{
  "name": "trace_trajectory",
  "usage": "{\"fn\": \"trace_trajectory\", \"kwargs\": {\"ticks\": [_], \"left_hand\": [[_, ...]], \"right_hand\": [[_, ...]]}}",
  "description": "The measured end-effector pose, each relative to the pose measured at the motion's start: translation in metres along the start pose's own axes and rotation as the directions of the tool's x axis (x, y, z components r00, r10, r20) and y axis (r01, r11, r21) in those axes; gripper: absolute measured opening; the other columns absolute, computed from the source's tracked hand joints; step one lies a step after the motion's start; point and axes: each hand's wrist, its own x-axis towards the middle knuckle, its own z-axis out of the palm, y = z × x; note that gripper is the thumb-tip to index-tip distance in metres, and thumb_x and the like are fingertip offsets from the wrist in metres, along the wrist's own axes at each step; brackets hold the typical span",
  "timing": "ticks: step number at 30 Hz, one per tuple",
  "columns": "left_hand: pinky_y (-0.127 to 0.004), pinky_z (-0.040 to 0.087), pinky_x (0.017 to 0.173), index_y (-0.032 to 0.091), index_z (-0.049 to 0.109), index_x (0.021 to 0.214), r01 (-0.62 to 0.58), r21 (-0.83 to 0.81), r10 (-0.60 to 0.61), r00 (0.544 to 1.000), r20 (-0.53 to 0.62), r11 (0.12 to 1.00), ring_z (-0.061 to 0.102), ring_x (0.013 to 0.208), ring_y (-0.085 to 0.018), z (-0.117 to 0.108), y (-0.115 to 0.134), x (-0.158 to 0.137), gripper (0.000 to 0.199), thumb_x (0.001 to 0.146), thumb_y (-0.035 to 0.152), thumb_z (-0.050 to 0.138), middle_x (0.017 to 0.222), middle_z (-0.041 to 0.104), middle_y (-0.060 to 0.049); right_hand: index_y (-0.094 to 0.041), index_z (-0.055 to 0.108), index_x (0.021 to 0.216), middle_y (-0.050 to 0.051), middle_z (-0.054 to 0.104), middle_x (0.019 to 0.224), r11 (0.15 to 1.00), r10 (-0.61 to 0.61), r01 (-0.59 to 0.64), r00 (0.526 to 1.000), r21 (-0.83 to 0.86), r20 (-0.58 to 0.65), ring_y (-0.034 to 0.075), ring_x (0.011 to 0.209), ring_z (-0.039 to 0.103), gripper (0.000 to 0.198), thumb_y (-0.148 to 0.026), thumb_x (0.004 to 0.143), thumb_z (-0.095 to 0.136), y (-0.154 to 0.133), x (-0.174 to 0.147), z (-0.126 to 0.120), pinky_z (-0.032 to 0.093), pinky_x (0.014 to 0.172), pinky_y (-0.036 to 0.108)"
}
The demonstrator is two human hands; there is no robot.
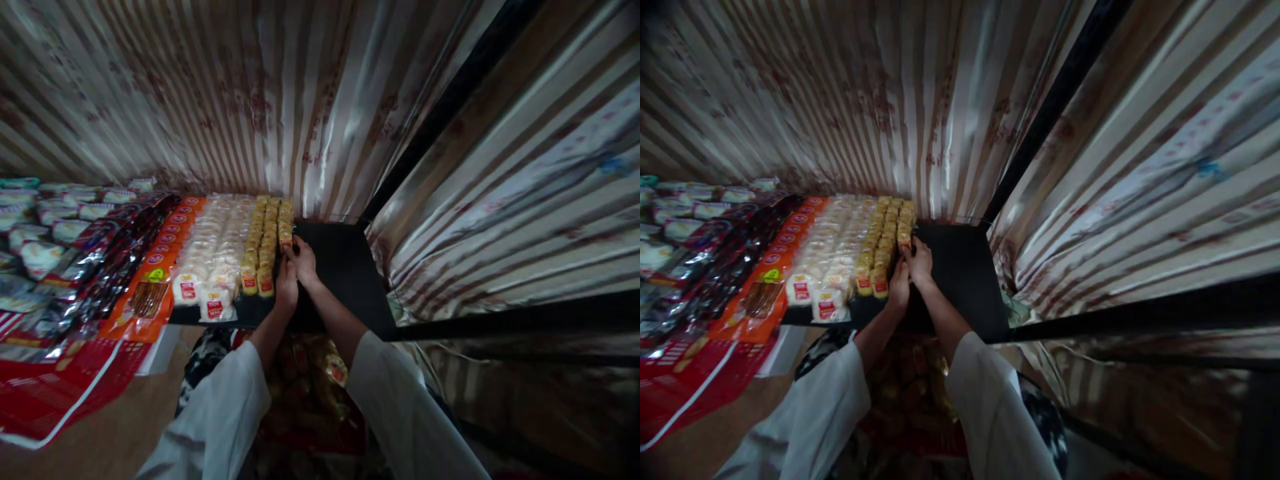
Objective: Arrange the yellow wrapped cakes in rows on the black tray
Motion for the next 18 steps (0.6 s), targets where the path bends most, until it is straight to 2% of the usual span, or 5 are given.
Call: {"fn": "trace_trajectory", "kwargs": {"ticks": [7, 10, 12, 15, 18], "left_hand": [[-0.026, 0.053, 0.083, 0.019, 0.049, 0.129, 0.03, 0.006, -0.03, 0.999, -0.034, 1.0, 0.048, 0.124, -0.02, -0.001, 0.018, -0.018, 0.04, 0.092, 0.029, 0.036, 0.141, 0.045, -0.009], [-0.023, 0.055, 0.073, 0.018, 0.055, 0.121, 0.027, 0.11, -0.019, 0.997, -0.073, 0.994, 0.056, 0.113, -0.019, -0.006, 0.02, -0.035, 0.035, 0.088, 0.025, 0.042, 0.131, 0.054, -0.01], [-0.022, 0.054, 0.067, 0.016, 0.059, 0.111, 0.028, 0.222, -0.014, 0.998, -0.063, 0.975, 0.062, 0.096, -0.017, -0.012, 0.02, -0.054, 0.03, 0.085, 0.02, 0.043, 0.116, 0.063, -0.009], [-0.023, 0.052, 0.071, 0.016, 0.063, 0.094, -0.008, 0.366, 0.001, 1.0, 0.018, 0.931, 0.063, 0.077, -0.012, -0.029, 0.016, -0.09, 0.026, 0.084, 0.015, 0.039, 0.094, 0.069, -0.005], [-0.025, 0.05, 0.077, 0.018, 0.064, 0.086, -0.037, 0.497, -0.005, 0.997, 0.082, 0.867, 0.062, 0.081, -0.014, -0.049, 0.0, -0.126, 0.023, 0.083, 0.016, 0.041, 0.09, 0.069, -0.004]], "right_hand": [[-0.014, 0.057, 0.12, 0.012, 0.063, 0.118, 0.989, 0.09, -0.085, 0.995, 0.12, -0.032, 0.022, 0.109, 0.058, 0.047, -0.033, 0.077, 0.062, -0.002, -0.014, -0.012, 0.043, 0.097, 0.037], [-0.016, 0.059, 0.116, 0.01, 0.064, 0.114, 0.982, 0.079, -0.065, 0.994, 0.18, -0.071, 0.02, 0.105, 0.059, 0.039, -0.033, 0.081, 0.056, -0.008, -0.034, -0.026, 0.045, 0.095, 0.035], [-0.015, 0.058, 0.115, 0.009, 0.066, 0.109, 0.963, 0.078, -0.056, 0.994, 0.263, -0.076, 0.017, 0.098, 0.062, 0.037, -0.035, 0.084, 0.05, -0.013, -0.055, -0.038, 0.048, 0.089, 0.031], [-0.014, 0.057, 0.113, 0.009, 0.068, 0.1, 0.924, 0.074, -0.052, 0.996, 0.38, -0.044, 0.015, 0.085, 0.064, 0.037, -0.038, 0.086, 0.046, -0.016, -0.101, -0.054, 0.052, 0.076, 0.026], [-0.016, 0.059, 0.108, 0.006, 0.069, 0.089, 0.925, 0.062, -0.069, 0.998, 0.374, 0.031, 0.014, 0.073, 0.065, 0.034, -0.039, 0.088, 0.044, -0.011, -0.156, -0.066, 0.052, 0.068, 0.025]]}}
